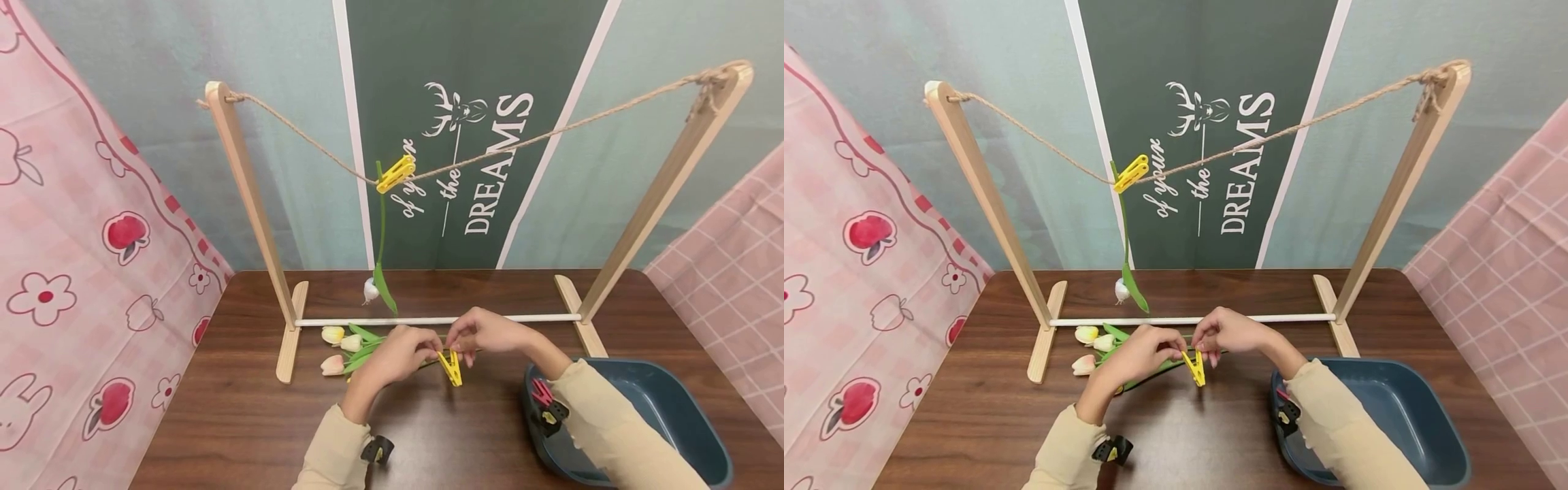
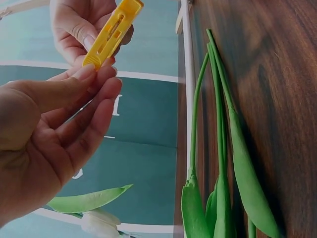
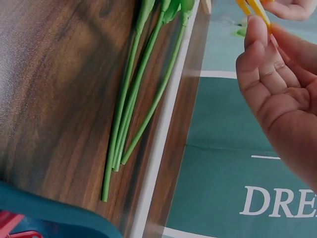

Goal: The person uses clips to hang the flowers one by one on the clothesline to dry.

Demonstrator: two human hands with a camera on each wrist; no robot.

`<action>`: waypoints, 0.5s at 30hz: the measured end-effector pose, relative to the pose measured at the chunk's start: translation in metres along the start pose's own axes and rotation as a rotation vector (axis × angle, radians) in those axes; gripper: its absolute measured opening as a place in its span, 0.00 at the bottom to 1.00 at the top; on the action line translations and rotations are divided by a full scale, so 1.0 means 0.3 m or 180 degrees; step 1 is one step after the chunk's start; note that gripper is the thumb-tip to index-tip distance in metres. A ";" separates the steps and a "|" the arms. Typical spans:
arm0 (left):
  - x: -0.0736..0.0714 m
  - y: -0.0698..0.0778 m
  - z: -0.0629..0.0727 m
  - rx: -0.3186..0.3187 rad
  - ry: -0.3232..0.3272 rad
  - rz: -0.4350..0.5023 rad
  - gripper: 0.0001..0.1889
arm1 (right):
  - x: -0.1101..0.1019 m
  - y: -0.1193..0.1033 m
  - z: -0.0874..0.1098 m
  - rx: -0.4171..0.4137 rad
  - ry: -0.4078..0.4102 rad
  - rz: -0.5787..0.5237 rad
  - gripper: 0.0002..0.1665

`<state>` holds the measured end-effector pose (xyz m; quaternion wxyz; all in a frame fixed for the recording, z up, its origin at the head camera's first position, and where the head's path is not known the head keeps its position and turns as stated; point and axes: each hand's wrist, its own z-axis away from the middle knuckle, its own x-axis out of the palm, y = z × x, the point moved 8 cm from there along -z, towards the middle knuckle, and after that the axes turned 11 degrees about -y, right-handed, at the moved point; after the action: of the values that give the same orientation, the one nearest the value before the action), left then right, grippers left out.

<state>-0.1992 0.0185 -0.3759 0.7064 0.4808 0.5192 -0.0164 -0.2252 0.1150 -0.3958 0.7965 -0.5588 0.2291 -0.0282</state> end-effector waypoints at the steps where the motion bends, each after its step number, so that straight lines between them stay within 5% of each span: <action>1: 0.001 0.000 -0.001 -0.0017 -0.0008 0.0018 0.02 | 0.000 0.004 0.001 0.0021 0.0004 -0.0064 0.07; 8: 0.001 -0.010 -0.004 -0.0137 0.0026 0.0025 0.03 | -0.015 0.021 0.013 0.0160 0.0130 -0.0333 0.08; 15: -0.012 -0.036 0.012 -0.0331 0.0143 -0.0049 0.07 | -0.063 0.061 0.045 0.0444 0.0638 -0.0698 0.12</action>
<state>-0.2039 0.0087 -0.3804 0.7184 0.4397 0.5388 0.0160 -0.2406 0.1393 -0.4024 0.7987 -0.5181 0.2426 -0.1864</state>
